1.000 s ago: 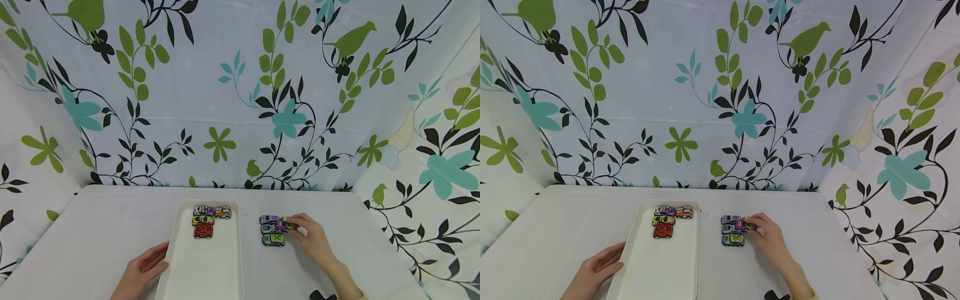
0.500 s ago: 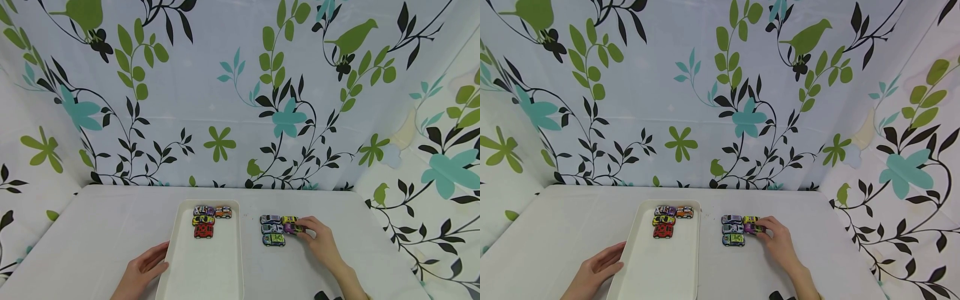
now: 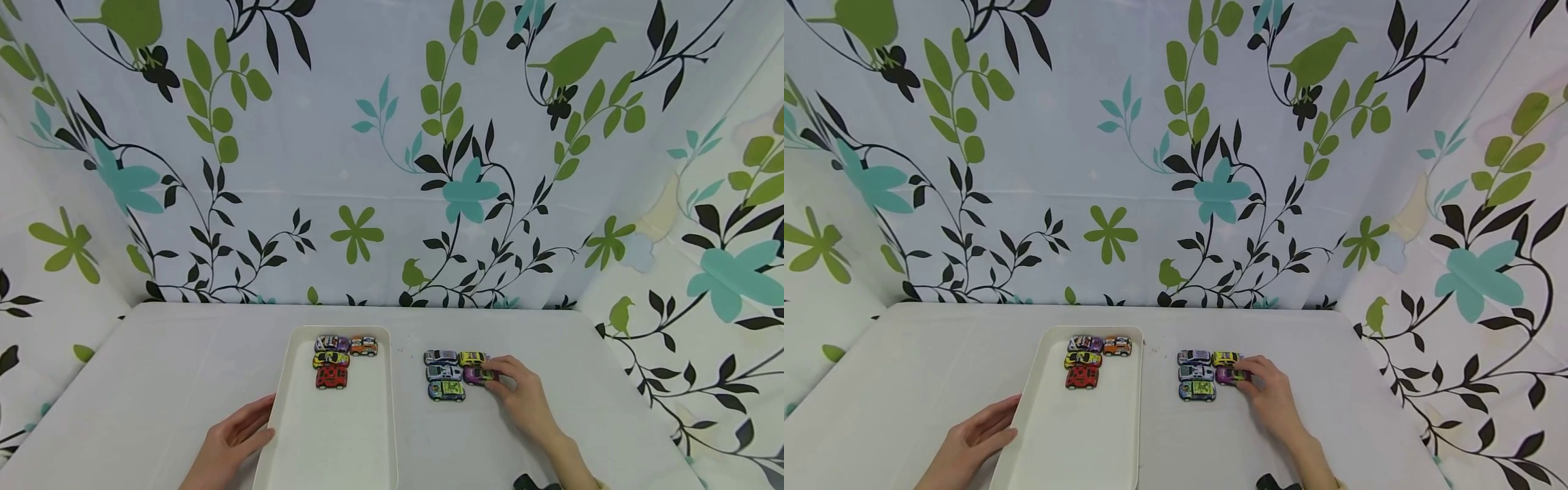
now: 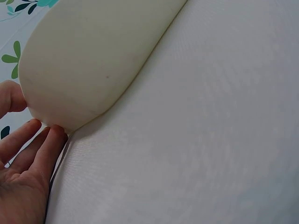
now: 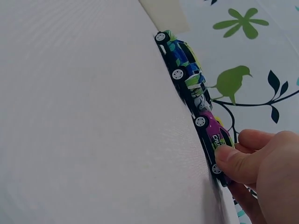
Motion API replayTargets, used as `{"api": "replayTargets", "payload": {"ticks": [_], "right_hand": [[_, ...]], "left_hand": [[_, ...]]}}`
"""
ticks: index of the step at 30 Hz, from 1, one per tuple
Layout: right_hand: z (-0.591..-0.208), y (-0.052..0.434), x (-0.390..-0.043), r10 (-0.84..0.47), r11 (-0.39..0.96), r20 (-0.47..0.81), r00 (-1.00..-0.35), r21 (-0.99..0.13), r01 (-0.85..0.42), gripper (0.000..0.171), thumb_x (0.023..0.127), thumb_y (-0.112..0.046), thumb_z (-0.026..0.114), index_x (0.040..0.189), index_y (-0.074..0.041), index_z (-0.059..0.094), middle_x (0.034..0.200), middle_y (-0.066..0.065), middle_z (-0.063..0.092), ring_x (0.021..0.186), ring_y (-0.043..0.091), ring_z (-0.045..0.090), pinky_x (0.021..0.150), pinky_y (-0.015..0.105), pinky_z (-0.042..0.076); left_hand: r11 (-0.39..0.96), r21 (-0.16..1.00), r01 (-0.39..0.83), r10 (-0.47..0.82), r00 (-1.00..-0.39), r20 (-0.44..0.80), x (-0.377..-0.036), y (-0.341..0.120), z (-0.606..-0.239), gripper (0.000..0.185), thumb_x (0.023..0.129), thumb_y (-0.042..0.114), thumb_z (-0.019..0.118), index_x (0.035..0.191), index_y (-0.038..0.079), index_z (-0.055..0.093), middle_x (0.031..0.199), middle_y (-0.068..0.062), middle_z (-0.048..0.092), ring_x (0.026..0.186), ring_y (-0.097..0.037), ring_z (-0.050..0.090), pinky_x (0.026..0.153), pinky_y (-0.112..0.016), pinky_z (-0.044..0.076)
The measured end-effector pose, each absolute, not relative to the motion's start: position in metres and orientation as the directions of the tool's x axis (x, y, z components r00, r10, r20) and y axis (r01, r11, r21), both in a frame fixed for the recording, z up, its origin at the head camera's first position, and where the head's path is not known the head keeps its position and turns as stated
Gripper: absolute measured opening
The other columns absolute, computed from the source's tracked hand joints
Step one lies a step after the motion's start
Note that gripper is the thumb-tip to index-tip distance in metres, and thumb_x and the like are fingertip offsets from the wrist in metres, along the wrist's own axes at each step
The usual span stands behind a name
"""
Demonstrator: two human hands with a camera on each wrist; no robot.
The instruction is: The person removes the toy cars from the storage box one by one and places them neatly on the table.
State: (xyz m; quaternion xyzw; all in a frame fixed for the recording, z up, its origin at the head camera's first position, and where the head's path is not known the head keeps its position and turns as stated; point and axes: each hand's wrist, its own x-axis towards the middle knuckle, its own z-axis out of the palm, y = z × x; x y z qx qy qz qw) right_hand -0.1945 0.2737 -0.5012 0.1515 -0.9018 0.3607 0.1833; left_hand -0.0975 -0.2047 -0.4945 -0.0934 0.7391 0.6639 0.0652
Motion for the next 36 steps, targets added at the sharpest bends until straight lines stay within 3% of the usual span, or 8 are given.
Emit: {"api": "replayTargets", "payload": {"ticks": [5,36], "right_hand": [[-0.509,0.276,-0.196,-0.140,0.659,0.483,-0.864,-0.606,-0.445,0.037,0.076,0.005,0.081,0.107,-0.015,0.076,0.110,-0.005,0.069,0.107,0.014,0.065,0.097,0.002,0.038],[-0.515,0.276,-0.195,-0.113,0.634,0.537,-0.836,-0.609,-0.477,0.040,0.073,0.008,0.083,0.106,-0.014,0.076,0.113,-0.004,0.069,0.109,0.008,0.063,0.099,0.003,0.038]], "left_hand": [[0.095,0.967,-0.237,-0.057,-0.971,-0.232,-0.097,-0.204,-0.494,0.065,0.091,0.021,0.074,0.147,0.003,0.047,0.149,-0.017,0.049,0.109,0.011,0.058,0.090,-0.016,0.053],[0.112,0.963,-0.245,-0.051,-0.969,-0.240,-0.098,-0.206,-0.494,0.064,0.093,0.017,0.072,0.149,0.002,0.045,0.151,-0.019,0.047,0.107,0.015,0.056,0.089,-0.015,0.052]]}}
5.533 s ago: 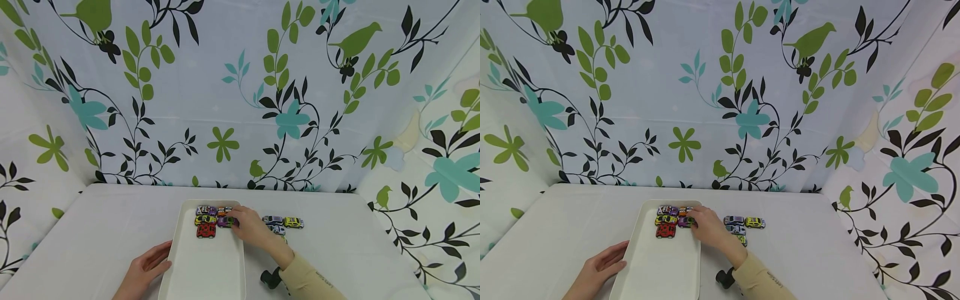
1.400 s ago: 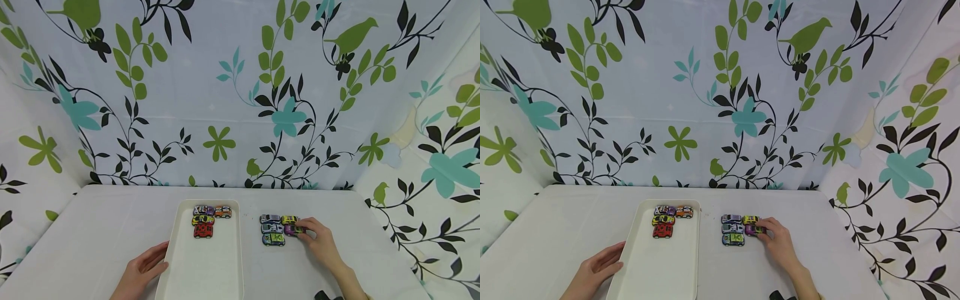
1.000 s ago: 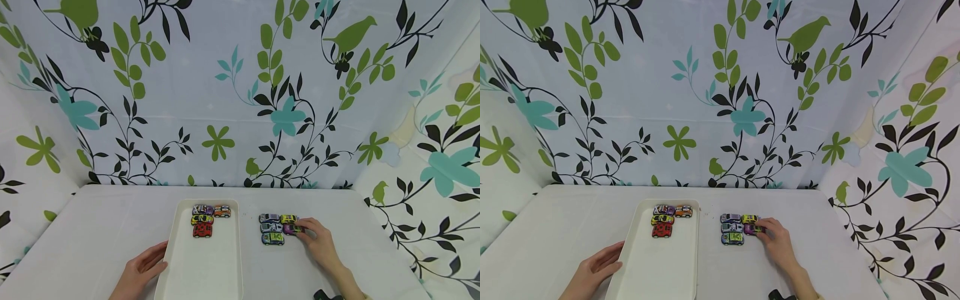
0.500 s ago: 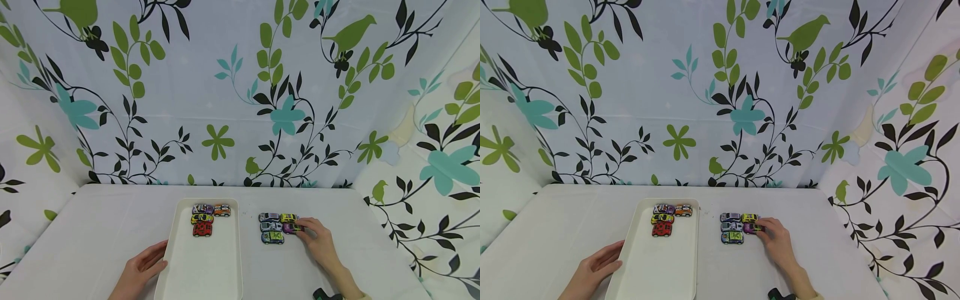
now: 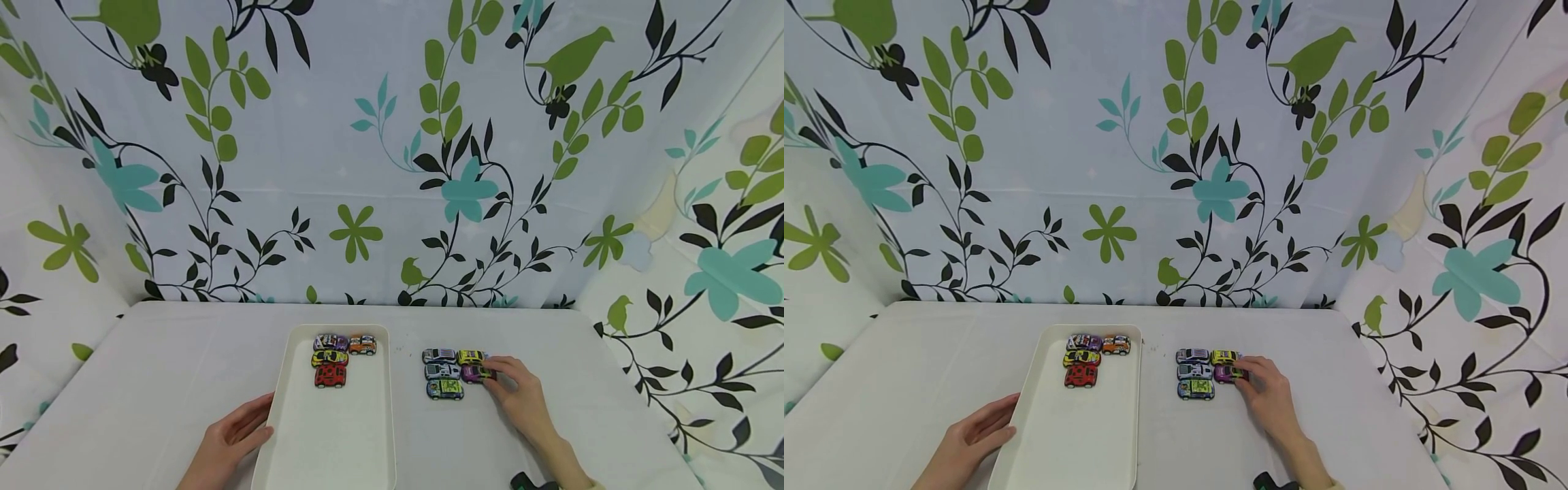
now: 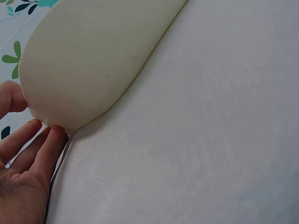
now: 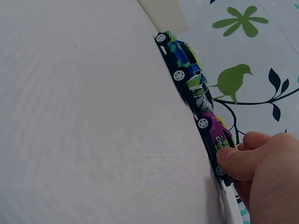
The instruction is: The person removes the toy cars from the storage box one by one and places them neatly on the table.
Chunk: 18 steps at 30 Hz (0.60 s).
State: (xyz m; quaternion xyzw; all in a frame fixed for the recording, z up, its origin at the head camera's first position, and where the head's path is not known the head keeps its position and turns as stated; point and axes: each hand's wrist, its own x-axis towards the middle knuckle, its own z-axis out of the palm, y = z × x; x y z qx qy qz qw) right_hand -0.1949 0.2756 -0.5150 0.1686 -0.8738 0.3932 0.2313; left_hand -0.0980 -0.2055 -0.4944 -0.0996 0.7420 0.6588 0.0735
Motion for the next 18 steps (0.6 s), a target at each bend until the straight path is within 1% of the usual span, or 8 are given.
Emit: {"api": "replayTargets", "payload": {"ticks": [10,14,16,18], "right_hand": [[-0.5158,0.2737,-0.1946,-0.093,0.644,0.536,-0.839,-0.611,-0.461,0.042,0.072,0.009,0.083,0.106,-0.015,0.076,0.113,-0.004,0.069,0.110,0.011,0.063,0.100,0.003,0.037],[-0.5148,0.2738,-0.1942,-0.072,0.653,0.547,-0.834,-0.606,-0.454,0.041,0.073,0.008,0.083,0.107,-0.014,0.075,0.113,-0.003,0.069,0.108,0.012,0.064,0.099,0.003,0.038],[-0.5130,0.2741,-0.1940,-0.061,0.649,0.555,-0.829,-0.610,-0.455,0.040,0.073,0.007,0.083,0.107,-0.012,0.075,0.113,-0.002,0.070,0.107,0.012,0.064,0.098,0.004,0.038],[-0.5106,0.2743,-0.1940,-0.057,0.645,0.565,-0.823,-0.608,-0.462,0.039,0.074,0.007,0.083,0.107,-0.011,0.075,0.112,0.000,0.070,0.106,0.012,0.064,0.098,0.004,0.039]], "left_hand": [[0.097,0.966,-0.241,-0.051,-0.970,-0.237,-0.0958,-0.2057,-0.4917,0.065,0.092,0.020,0.073,0.148,0.003,0.046,0.151,-0.017,0.047,0.108,0.014,0.057,0.090,-0.016,0.052],[0.095,0.962,-0.255,-0.054,-0.967,-0.251,-0.0964,-0.2061,-0.4918,0.066,0.091,0.022,0.074,0.148,0.005,0.046,0.151,-0.016,0.047,0.108,0.014,0.057,0.092,-0.018,0.053],[0.106,0.962,-0.251,-0.056,-0.968,-0.246,-0.0970,-0.2062,-0.4930,0.065,0.091,0.022,0.074,0.148,0.005,0.046,0.151,-0.017,0.048,0.111,0.010,0.059,0.093,-0.021,0.054],[0.109,0.963,-0.246,-0.058,-0.969,-0.241,-0.0975,-0.2063,-0.4946,0.064,0.091,0.021,0.074,0.147,0.004,0.047,0.150,-0.017,0.048,0.116,0.002,0.060,0.094,-0.023,0.054]]}}
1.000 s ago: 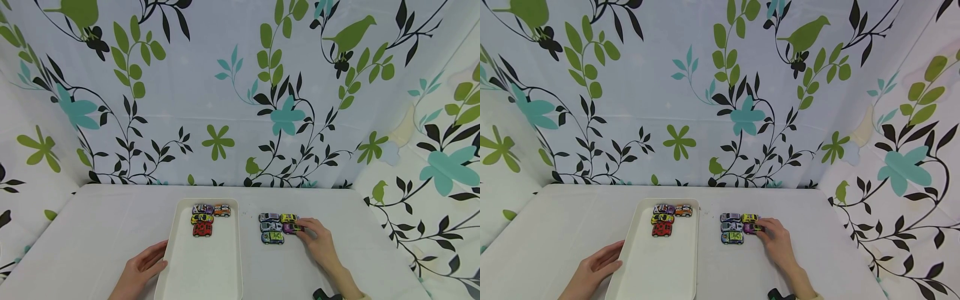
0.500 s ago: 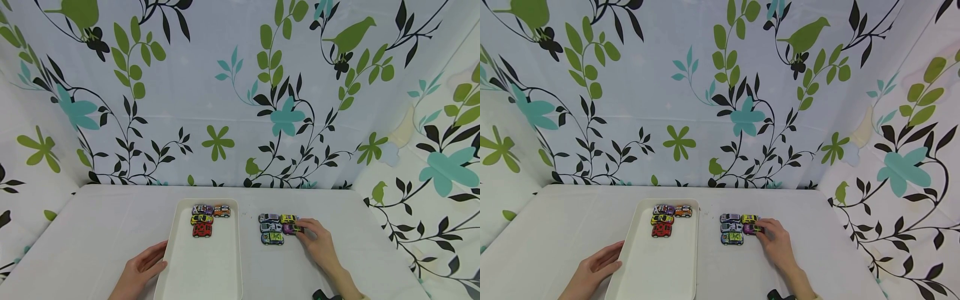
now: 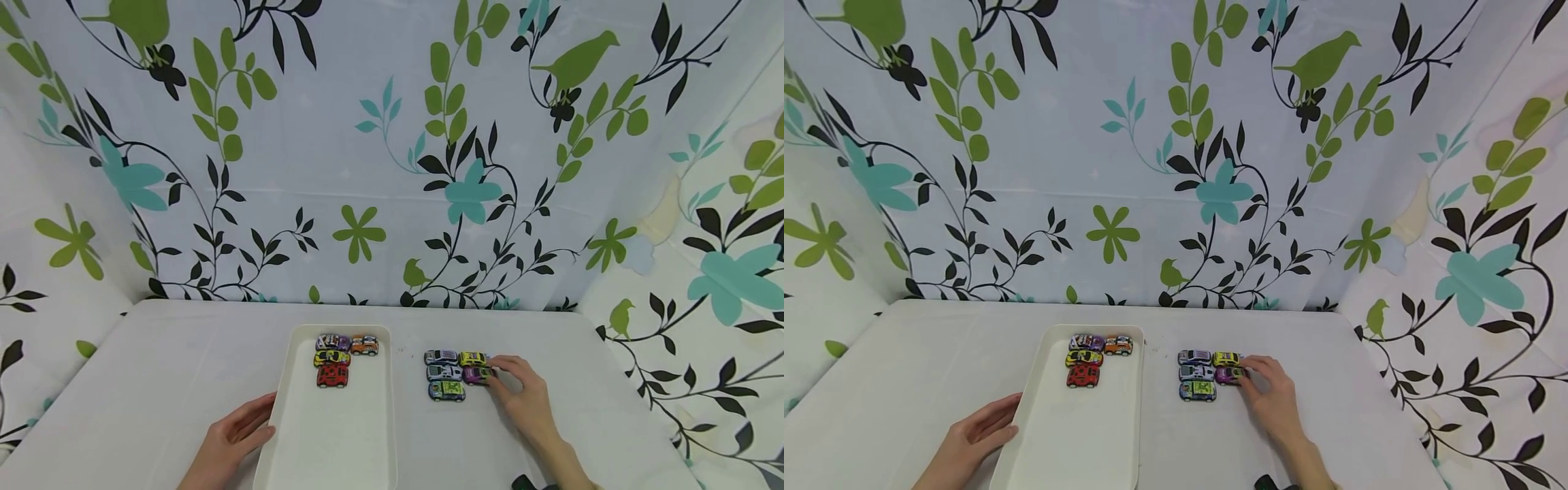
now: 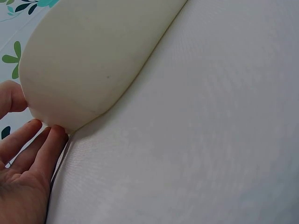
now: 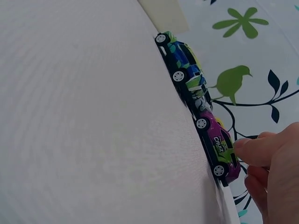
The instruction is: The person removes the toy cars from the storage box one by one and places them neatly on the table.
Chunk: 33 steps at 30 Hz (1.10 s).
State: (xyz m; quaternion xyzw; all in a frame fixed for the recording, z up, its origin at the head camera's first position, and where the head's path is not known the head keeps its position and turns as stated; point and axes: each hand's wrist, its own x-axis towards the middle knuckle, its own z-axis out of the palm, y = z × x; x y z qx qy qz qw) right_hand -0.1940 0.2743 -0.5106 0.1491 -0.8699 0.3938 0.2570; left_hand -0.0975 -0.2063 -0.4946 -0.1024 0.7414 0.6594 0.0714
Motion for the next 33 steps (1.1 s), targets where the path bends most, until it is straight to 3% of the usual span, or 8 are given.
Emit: {"api": "replayTargets", "payload": {"ticks": [4,8,12,16,25,33], "right_hand": [[-0.505,0.273,-0.195,-0.081,0.647,0.595,-0.799,-0.579,-0.497,0.037,0.074,0.007,0.083,0.107,-0.008,0.074,0.110,0.002,0.070,0.102,0.012,0.064,0.095,0.005,0.041],[-0.498,0.268,-0.196,-0.131,0.636,0.614,-0.778,-0.550,-0.541,0.034,0.077,0.005,0.082,0.108,-0.006,0.074,0.109,0.003,0.070,0.098,0.014,0.065,0.090,0.009,0.046],[-0.487,0.258,-0.196,-0.178,0.617,0.609,-0.773,-0.543,-0.570,0.033,0.080,0.003,0.080,0.111,-0.007,0.073,0.109,0.001,0.070,0.097,0.020,0.066,0.084,0.014,0.050],[-0.475,0.241,-0.196,-0.209,0.596,0.614,-0.762,-0.538,-0.597,0.033,0.081,0.003,0.080,0.111,-0.010,0.073,0.109,-0.002,0.070,0.097,0.022,0.068,0.085,0.013,0.051],[-0.451,0.194,-0.195,-0.349,0.514,0.623,-0.700,-0.497,-0.699,0.033,0.082,0.002,0.078,0.112,-0.011,0.072,0.111,-0.001,0.070,0.101,0.018,0.069,0.085,0.031,0.059],[-0.440,0.156,-0.195,-0.394,0.475,0.561,-0.728,-0.554,-0.684,0.027,0.085,-0.002,0.078,0.111,-0.009,0.073,0.109,0.003,0.072,0.093,0.018,0.068,0.079,0.041,0.061]], "left_hand": [[0.117,0.964,-0.237,-0.058,-0.971,-0.232,-0.098,-0.207,-0.496,0.063,0.092,0.019,0.073,0.147,0.003,0.047,0.150,-0.018,0.048,0.127,-0.013,0.059,0.094,-0.024,0.055],[0.118,0.964,-0.238,-0.060,-0.971,-0.232,-0.098,-0.206,-0.495,0.063,0.092,0.019,0.073,0.148,0.003,0.047,0.150,-0.018,0.048,0.127,-0.014,0.059,0.094,-0.024,0.055],[0.115,0.960,-0.256,-0.065,-0.966,-0.250,-0.098,-0.207,-0.495,0.064,0.091,0.022,0.074,0.147,0.006,0.048,0.149,-0.016,0.049,0.122,-0.006,0.060,0.094,-0.023,0.055],[0.108,0.958,-0.265,-0.065,-0.964,-0.259,-0.099,-0.206,-0.494,0.065,0.091,0.024,0.074,0.147,0.005,0.048,0.149,-0.017,0.050,0.125,-0.012,0.059,0.095,-0.026,0.055],[0.100,0.962,-0.253,-0.050,-0.967,-0.249,-0.098,-0.207,-0.495,0.062,0.094,0.019,0.071,0.148,0.003,0.046,0.150,-0.019,0.048,0.129,-0.020,0.057,0.095,-0.027,0.055],[0.125,0.960,-0.251,-0.051,-0.968,-0.247,-0.098,-0.206,-0.494,0.062,0.094,0.021,0.070,0.148,0.004,0.046,0.149,-0.020,0.048,0.135,-0.031,0.052,0.096,-0.031,0.055]]}}
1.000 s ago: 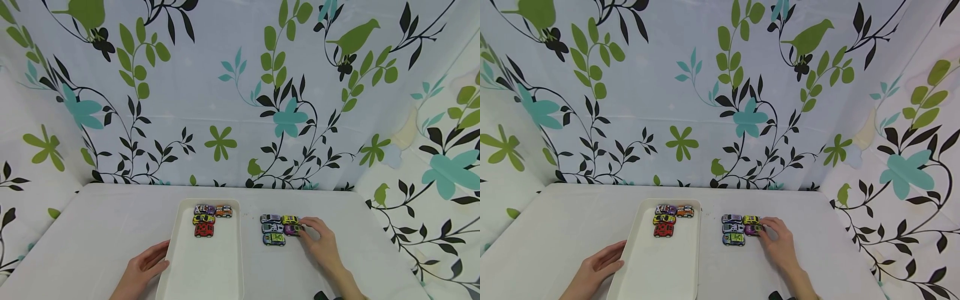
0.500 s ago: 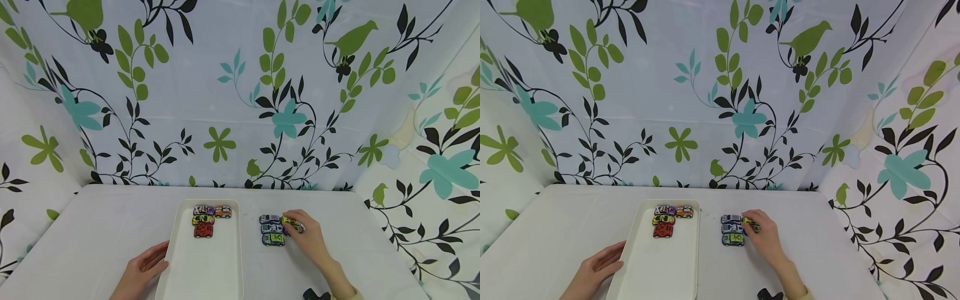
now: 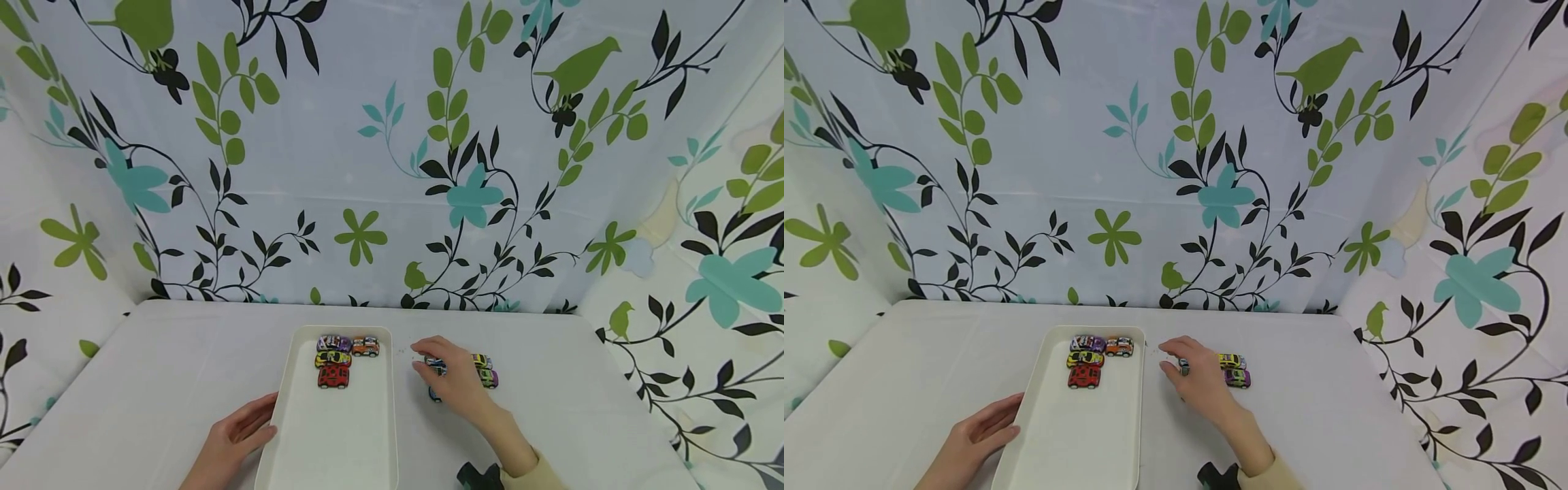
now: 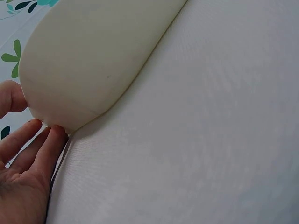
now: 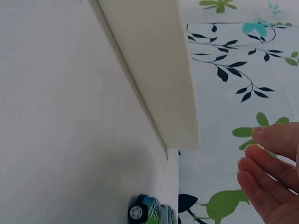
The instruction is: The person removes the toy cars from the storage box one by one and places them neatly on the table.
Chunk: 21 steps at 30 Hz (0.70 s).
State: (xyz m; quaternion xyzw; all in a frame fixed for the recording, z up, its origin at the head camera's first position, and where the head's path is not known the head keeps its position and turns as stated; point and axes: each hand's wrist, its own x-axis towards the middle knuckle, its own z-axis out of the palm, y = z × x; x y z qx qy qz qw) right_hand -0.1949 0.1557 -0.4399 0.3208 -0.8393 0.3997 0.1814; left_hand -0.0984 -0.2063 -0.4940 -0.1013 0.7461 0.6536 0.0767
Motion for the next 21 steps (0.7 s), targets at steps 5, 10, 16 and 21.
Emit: {"api": "replayTargets", "payload": {"ticks": [5,10,16,21], "right_hand": [[-0.432,0.129,-0.198,-0.430,0.518,0.498,-0.753,-0.547,-0.657,0.024,0.088,-0.007,0.076,0.112,-0.009,0.073,0.107,0.005,0.072,0.093,0.023,0.067,0.081,0.038,0.059],[-0.424,0.107,-0.208,-0.489,0.585,0.402,-0.774,-0.506,-0.633,0.026,0.088,-0.009,0.076,0.113,-0.005,0.072,0.109,0.008,0.071,0.096,0.023,0.068,0.080,0.038,0.058],[-0.425,0.092,-0.223,-0.563,0.624,0.308,-0.767,-0.450,-0.639,0.030,0.088,-0.009,0.076,0.116,0.000,0.071,0.111,0.012,0.071,0.099,0.028,0.068,0.083,0.039,0.058],[-0.426,0.083,-0.230,-0.589,0.646,0.269,-0.762,-0.411,-0.644,0.031,0.088,-0.008,0.076,0.117,-0.001,0.071,0.111,0.011,0.070,0.102,0.027,0.068,0.088,0.042,0.057]], "left_hand": [[0.126,0.960,-0.249,-0.054,-0.968,-0.244,-0.098,-0.207,-0.494,0.062,0.094,0.022,0.071,0.148,0.003,0.046,0.149,-0.020,0.049,0.135,-0.033,0.051,0.096,-0.032,0.056],[0.109,0.964,-0.244,-0.047,-0.969,-0.241,-0.098,-0.207,-0.494,0.061,0.094,0.021,0.071,0.147,0.003,0.047,0.148,-0.020,0.049,0.135,-0.034,0.051,0.096,-0.033,0.056],[0.111,0.967,-0.230,-0.046,-0.973,-0.226,-0.097,-0.207,-0.493,0.060,0.094,0.021,0.071,0.147,0.003,0.048,0.148,-0.020,0.050,0.135,-0.035,0.050,0.096,-0.032,0.056],[0.101,0.970,-0.222,-0.041,-0.975,-0.219,-0.097,-0.208,-0.495,0.060,0.094,0.020,0.071,0.147,0.003,0.048,0.148,-0.020,0.050,0.136,-0.035,0.049,0.096,-0.032,0.056]]}}
